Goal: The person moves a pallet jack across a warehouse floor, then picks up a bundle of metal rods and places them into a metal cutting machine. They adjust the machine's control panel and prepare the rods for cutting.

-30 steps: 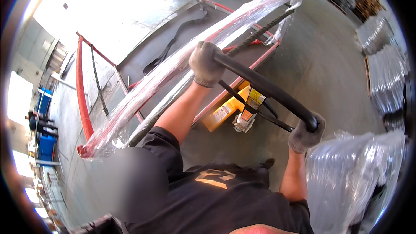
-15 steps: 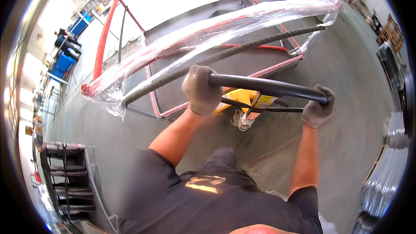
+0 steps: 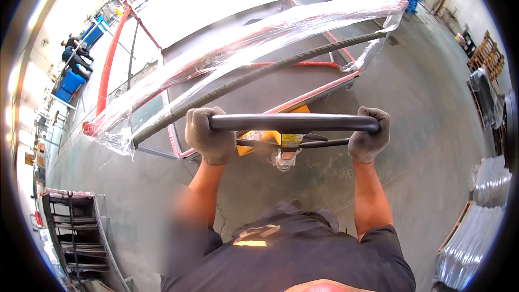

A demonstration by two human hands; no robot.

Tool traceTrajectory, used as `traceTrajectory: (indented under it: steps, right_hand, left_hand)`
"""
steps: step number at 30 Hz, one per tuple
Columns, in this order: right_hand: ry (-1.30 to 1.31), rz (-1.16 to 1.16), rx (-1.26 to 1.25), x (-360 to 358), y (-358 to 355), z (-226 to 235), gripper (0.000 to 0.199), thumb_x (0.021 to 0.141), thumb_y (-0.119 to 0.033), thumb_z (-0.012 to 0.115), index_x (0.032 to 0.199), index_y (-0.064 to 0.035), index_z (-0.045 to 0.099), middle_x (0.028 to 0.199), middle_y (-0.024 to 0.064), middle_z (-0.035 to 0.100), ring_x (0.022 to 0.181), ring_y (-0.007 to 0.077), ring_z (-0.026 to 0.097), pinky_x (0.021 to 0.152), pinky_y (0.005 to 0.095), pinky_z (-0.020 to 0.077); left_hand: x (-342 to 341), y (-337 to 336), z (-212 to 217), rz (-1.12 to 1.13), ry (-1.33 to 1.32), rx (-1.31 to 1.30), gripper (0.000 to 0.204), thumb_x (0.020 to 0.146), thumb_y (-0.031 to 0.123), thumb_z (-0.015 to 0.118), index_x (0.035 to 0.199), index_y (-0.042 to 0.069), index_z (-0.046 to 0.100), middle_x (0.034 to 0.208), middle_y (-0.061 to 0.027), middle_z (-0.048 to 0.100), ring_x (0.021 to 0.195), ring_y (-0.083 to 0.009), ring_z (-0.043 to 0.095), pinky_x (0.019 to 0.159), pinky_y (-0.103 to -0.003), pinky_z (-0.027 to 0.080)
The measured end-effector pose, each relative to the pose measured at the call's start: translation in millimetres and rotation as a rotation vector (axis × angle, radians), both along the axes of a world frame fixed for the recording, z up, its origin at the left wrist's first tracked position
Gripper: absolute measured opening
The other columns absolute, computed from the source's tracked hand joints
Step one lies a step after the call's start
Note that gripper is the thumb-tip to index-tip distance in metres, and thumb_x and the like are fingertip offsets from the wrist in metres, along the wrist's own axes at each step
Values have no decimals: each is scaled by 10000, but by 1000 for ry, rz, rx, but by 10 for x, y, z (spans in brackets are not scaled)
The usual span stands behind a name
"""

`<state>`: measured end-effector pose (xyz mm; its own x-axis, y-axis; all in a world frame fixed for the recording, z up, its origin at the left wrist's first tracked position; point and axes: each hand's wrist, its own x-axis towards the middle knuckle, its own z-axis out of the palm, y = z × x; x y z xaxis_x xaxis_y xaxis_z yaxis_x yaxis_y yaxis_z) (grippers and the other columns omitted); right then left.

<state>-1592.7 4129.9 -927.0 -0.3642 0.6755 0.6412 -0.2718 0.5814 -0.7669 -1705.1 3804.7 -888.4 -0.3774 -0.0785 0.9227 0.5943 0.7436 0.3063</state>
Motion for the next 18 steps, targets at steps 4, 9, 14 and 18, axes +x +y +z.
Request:
traceTrajectory:
  steps: [4,9,14,18]
  right_hand:
    - [64,30,-57,-225,85,-115,193,937,-54,868,1007,-71,689,929,36,724,838,117,657,811,284,569]
    - [33,57,61,-490,220,77,184,949,-43,854,1017,-59,683,924,40,713,839,126,652,817,284,561]
    - [-30,126,13,-1152,552,306,171,951,-23,852,1008,-41,692,948,28,698,886,111,637,851,268,543]
    - [-28,223,-4,-1444,590,263,185,948,-70,873,996,-66,695,912,29,725,852,112,658,819,280,557]
  left_hand:
    - [-14,13,1,-33,-14,-1,225,786,-68,739,838,79,577,758,-105,596,649,-302,599,604,-412,484]
    - [-209,181,38,75,-37,17,194,856,-52,736,839,68,584,756,-105,567,665,-272,561,650,-383,480]
    - [-602,445,134,209,-8,-6,187,865,-22,740,828,73,582,768,-103,587,677,-288,578,659,-395,485]
    - [-809,510,209,203,-29,-7,192,859,-16,743,826,79,580,765,-98,595,669,-293,598,639,-405,487]
